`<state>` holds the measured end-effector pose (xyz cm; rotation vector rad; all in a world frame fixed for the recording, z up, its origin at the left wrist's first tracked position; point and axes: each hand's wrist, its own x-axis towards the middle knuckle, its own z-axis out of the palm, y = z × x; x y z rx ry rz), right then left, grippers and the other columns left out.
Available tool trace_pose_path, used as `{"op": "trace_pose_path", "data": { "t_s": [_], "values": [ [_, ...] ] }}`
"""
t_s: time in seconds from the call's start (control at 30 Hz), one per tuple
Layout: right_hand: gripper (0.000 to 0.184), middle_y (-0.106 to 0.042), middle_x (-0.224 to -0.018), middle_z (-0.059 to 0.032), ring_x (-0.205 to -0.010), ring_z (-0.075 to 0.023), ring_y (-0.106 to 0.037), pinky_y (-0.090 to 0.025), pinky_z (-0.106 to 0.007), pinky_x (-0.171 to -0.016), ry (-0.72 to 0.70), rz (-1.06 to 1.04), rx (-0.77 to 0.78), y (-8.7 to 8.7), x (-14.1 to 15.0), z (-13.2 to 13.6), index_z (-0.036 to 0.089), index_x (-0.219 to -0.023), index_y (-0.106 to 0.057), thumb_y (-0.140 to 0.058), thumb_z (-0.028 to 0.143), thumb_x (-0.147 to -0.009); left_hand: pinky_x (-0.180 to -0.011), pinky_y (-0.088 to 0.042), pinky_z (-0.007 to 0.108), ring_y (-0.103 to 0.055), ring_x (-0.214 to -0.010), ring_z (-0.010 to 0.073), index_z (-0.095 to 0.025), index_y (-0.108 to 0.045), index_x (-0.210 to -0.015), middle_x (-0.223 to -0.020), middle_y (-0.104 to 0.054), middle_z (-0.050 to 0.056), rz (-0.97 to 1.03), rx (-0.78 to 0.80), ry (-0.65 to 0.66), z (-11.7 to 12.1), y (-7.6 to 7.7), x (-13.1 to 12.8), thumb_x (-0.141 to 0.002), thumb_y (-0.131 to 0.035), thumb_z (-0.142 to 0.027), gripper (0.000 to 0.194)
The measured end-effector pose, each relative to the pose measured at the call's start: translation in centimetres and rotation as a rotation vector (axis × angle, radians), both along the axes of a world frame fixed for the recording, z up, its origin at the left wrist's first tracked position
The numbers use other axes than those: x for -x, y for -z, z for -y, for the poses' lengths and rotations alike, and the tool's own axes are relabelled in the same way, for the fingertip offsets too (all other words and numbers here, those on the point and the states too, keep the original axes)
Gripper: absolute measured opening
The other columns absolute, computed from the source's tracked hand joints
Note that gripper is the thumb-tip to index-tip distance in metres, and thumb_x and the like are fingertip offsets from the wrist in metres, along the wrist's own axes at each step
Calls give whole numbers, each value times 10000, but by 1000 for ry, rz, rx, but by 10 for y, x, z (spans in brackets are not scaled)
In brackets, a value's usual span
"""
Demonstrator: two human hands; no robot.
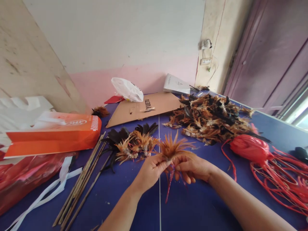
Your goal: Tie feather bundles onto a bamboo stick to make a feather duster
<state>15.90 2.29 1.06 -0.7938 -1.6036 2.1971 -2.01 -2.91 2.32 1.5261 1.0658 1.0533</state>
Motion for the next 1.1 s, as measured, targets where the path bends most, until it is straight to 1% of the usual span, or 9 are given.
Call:
{"op": "trace_pose_path", "data": {
  "t_s": [0.2,0.37,0.47,0.57,0.73,0.83,0.97,1.03,1.1],
  "values": [
    [171,-588,-504,29,-315,-44,-467,-310,-117,-286,80,7,-6,2,-2,-2,131,-785,-546,-611,261,-696,-602,-492,262,-622,-611,155,-133,-674,-736,-641,-679,33,72,209,-114,-5,9,0,-740,-594,-326,209],
    [235,-549,-509,44,-313,-14,-409,-239,-113,-279,83,88,-85,-2,-3,-2,119,-798,-595,-642,326,-698,-629,-496,264,-627,-640,156,-128,-679,-764,-660,-686,36,108,224,-135,-8,10,2,-735,-604,-319,207],
    [233,-526,-515,54,-316,5,-368,-212,-110,-282,101,140,-127,-2,-2,-1,118,-733,-597,-662,335,-679,-645,-497,272,-630,-659,162,-127,-679,-779,-671,-688,41,131,239,-133,-9,11,2,-731,-610,-324,215],
    [236,-553,-531,41,-318,-1,-382,-213,-112,-279,124,159,-150,-1,-1,0,118,-693,-582,-644,345,-689,-646,-495,268,-627,-659,160,-123,-678,-761,-672,-686,45,143,248,-140,-8,10,2,-725,-618,-326,215],
    [205,-661,-718,-29,-336,-31,-461,-266,-130,-273,167,43,-30,-1,1,0,147,-723,-503,-608,321,-695,-636,-493,243,-616,-646,139,-117,-675,-760,-676,-675,43,201,289,-135,-7,8,4,-723,-624,-322,215],
    [212,-593,-567,26,-297,-25,-403,-236,-132,-271,182,-4,15,-1,2,-2,161,-717,-476,-597,335,-702,-625,-492,221,-608,-629,120,-110,-673,-756,-683,-668,44,234,322,-128,-7,8,5,-719,-632,-314,212],
    [175,-442,-457,87,-300,-7,-304,-199,-132,-294,260,53,-152,-1,1,-3,153,-708,-505,-589,306,-707,-583,-494,201,-619,-652,130,-105,-673,-758,-721,-670,61,236,327,-167,-9,7,7,-712,-639,-312,214],
    [146,-422,-449,89,-329,-12,-292,-201,-134,-313,302,122,-264,-2,0,-2,148,-718,-520,-583,279,-706,-545,-489,182,-623,-668,126,-113,-670,-776,-874,-674,81,257,308,-198,-9,5,9,-711,-641,-306,206],
    [115,-414,-441,88,-351,-20,-297,-210,-138,-330,326,186,-349,-4,-1,-1,146,-718,-524,-569,252,-705,-505,-475,158,-613,-634,95,-119,-666,-781,-1039,-638,94,306,294,-195,-9,2,13,-718,-634,-298,193]
  ]
}}
